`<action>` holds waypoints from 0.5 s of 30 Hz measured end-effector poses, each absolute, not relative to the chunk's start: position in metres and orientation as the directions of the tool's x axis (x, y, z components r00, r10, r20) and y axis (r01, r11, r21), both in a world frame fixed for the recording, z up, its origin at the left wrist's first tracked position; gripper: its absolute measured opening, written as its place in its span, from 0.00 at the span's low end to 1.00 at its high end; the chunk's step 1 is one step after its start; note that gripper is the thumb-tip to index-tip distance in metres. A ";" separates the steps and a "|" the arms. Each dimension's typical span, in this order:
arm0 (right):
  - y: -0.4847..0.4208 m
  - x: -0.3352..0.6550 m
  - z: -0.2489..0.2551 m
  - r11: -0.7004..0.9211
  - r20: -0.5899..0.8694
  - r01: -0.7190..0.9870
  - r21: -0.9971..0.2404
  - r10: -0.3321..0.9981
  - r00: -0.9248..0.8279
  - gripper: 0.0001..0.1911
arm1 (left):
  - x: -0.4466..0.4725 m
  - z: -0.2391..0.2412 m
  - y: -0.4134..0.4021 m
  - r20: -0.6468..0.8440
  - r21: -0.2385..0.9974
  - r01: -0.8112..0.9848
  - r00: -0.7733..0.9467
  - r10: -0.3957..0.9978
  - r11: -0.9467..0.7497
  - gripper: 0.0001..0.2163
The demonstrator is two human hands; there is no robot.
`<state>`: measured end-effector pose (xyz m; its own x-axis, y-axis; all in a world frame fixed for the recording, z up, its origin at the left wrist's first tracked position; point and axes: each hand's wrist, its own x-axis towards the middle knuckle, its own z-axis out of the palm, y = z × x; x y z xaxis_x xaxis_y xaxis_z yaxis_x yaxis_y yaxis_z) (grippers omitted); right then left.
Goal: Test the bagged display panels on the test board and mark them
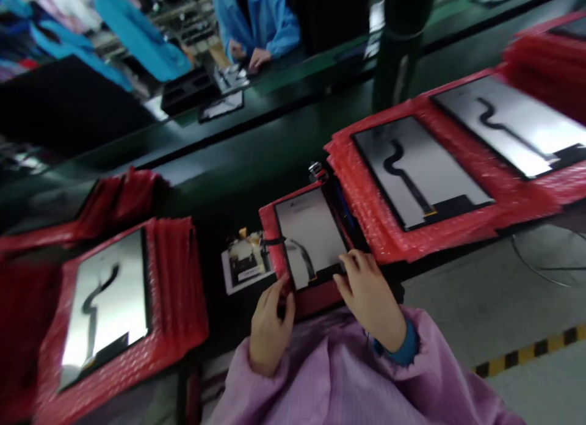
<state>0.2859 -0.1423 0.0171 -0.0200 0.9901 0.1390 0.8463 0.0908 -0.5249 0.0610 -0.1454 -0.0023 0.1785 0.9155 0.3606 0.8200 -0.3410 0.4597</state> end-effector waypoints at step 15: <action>-0.133 0.281 -0.001 0.106 0.273 0.832 -0.544 0.960 0.056 0.26 | 0.034 -0.006 -0.106 0.316 0.336 0.935 0.001 0.949 -0.113 0.15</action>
